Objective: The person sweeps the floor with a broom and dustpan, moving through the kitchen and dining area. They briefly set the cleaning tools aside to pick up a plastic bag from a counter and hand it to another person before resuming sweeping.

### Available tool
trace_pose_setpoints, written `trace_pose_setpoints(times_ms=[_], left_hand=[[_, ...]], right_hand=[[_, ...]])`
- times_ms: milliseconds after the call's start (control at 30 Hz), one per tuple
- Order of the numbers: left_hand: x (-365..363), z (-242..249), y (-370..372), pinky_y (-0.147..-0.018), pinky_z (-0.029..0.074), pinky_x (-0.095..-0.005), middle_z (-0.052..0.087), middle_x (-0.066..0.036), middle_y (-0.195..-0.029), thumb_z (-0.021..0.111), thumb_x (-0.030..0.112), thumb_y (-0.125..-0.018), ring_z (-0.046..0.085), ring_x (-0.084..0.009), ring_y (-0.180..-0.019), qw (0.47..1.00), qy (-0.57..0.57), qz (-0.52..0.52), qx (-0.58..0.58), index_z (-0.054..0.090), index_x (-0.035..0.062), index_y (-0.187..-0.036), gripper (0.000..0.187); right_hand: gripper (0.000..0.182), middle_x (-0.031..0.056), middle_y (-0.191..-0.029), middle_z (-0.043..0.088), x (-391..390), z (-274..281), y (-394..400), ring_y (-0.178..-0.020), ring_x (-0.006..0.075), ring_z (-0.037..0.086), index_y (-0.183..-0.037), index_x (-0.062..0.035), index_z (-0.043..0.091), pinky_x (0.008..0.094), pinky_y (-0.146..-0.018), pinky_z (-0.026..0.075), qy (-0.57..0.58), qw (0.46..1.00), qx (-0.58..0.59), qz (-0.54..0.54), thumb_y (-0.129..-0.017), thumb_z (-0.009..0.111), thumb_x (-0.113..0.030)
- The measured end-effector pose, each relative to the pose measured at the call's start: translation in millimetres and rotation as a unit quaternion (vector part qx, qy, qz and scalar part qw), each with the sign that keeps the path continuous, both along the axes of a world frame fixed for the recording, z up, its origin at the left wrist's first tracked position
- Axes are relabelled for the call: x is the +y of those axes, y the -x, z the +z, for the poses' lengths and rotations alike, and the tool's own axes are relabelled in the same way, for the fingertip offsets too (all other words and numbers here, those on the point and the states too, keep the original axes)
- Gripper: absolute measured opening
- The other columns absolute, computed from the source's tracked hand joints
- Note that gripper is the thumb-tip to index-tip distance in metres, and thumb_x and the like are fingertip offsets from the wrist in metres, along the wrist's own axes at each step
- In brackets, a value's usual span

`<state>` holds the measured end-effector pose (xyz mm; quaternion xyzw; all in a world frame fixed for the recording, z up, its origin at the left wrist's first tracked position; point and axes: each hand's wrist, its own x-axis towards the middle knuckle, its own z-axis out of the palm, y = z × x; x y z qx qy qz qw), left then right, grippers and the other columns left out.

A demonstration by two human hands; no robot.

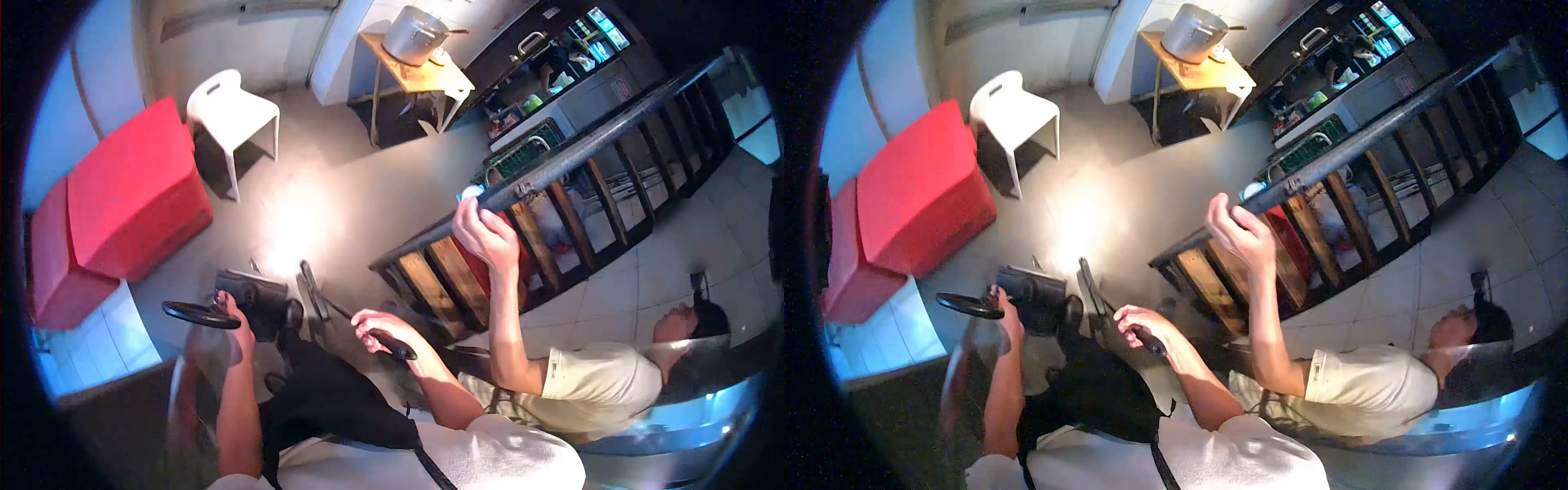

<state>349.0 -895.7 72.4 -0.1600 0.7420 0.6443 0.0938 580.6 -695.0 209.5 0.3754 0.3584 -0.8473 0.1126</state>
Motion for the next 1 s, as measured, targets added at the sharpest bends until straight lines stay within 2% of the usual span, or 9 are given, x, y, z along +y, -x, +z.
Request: trace_pose_setpoints(times_ms=[67,100,200,300,367,700,800,933,1000], left_hand=[[-12.1,-158.0,57.2,-0.091,0.035,-0.0322,0.052,-0.012,-0.119,0.040,0.030,-0.092,0.047,-0.0237,-0.107,0.972,0.042,-0.129,0.191,0.053,0.0025,-0.110,0.036],[6.0,-106.7,61.5,-0.090,0.036,-0.0328,0.052,-0.013,-0.118,0.040,0.030,-0.092,0.047,-0.0246,-0.105,0.979,0.063,-0.134,0.141,0.053,0.0025,-0.110,0.035],[11.1,-128.5,115.4,-0.082,0.036,-0.0273,0.041,0.002,-0.120,0.047,0.025,-0.089,0.041,-0.0138,-0.091,0.969,-0.162,-0.187,-0.028,0.043,0.0119,-0.124,0.038],[45.3,-88.9,138.5,-0.074,0.035,-0.0237,0.044,0.003,-0.110,0.050,0.033,-0.088,0.038,-0.0100,-0.080,0.979,-0.067,-0.191,-0.023,0.046,0.0165,-0.119,0.036],[74.1,3.6,139.4,-0.069,0.034,-0.0213,0.046,0.004,-0.106,0.050,0.039,-0.087,0.037,-0.0081,-0.076,0.974,-0.110,-0.155,-0.126,0.048,0.0192,-0.115,0.035],[127.8,18.6,236.1,-0.047,0.033,-0.0206,0.047,0.005,-0.078,0.050,0.045,-0.086,0.038,-0.0070,-0.054,0.956,-0.070,-0.248,-0.144,0.051,0.0212,-0.101,0.028],[128.8,10.2,274.3,-0.041,0.031,-0.0197,0.047,0.004,-0.082,0.050,0.044,-0.087,0.039,-0.0058,-0.056,0.919,-0.044,-0.304,-0.247,0.049,0.0228,-0.103,0.027],[138.6,24.0,284.2,-0.037,0.031,-0.0210,0.047,0.004,-0.074,0.049,0.037,-0.088,0.039,-0.0076,-0.046,0.940,-0.037,-0.288,-0.181,0.050,0.0238,-0.096,0.016],[138.4,-21.6,296.8,-0.037,0.028,-0.0219,0.045,0.005,-0.068,0.048,0.032,-0.089,0.039,-0.0066,-0.048,0.939,-0.029,-0.271,-0.211,0.049,0.0238,-0.091,0.009]], right_hand=[[0.019,0.0041,-0.069,0.053,14.9,-14.7,25.9,-0.050,0.0102,0.049,-0.096,-0.0046,0.049,0.0234,-0.044,0.042,0.063,0.998,0.024,0.001,-0.078,0.054,-0.008],[0.020,0.0037,-0.069,0.053,21.8,-22.6,40.8,-0.051,0.0100,0.050,-0.097,-0.0050,0.049,0.0235,-0.043,0.042,0.094,0.995,0.027,0.003,-0.078,0.054,-0.010],[0.015,0.0025,-0.069,0.051,33.3,-35.8,80.6,-0.052,0.0110,0.050,-0.093,-0.0052,0.051,0.0238,-0.043,0.042,0.074,0.994,0.077,-0.004,-0.081,0.051,-0.014],[0.015,0.0015,-0.069,0.049,48.1,-43.6,108.2,-0.053,0.0126,0.048,-0.089,-0.0051,0.052,0.0269,-0.046,0.042,0.039,0.999,0.033,-0.012,-0.081,0.052,-0.018],[0.014,0.0015,-0.070,0.049,57.7,-43.5,119.1,-0.054,0.0132,0.048,-0.086,-0.0064,0.053,0.0281,-0.046,0.041,-0.010,0.999,0.040,-0.007,-0.080,0.052,-0.019],[0.013,0.0016,-0.078,0.053,80.9,-81.9,130.8,-0.073,0.0109,0.049,-0.086,-0.0061,0.058,0.0224,-0.067,0.039,-0.094,0.994,-0.050,0.013,-0.078,0.055,-0.016],[0.017,0.0018,-0.079,0.053,69.1,-97.6,134.8,-0.074,0.0105,0.049,-0.093,-0.0056,0.057,0.0230,-0.066,0.041,-0.103,0.992,-0.036,-0.063,-0.078,0.055,-0.013],[0.021,0.0059,-0.082,0.059,48.8,-83.0,149.1,-0.050,0.0114,0.051,-0.100,-0.0071,0.056,0.0254,-0.039,0.041,-0.035,0.968,-0.132,-0.211,-0.083,0.049,-0.019],[0.023,0.0084,-0.081,0.060,47.4,-158.1,134.2,-0.049,0.0130,0.053,-0.101,-0.0031,0.055,0.0262,-0.041,0.044,0.114,0.957,-0.178,-0.197,-0.083,0.047,-0.016]])
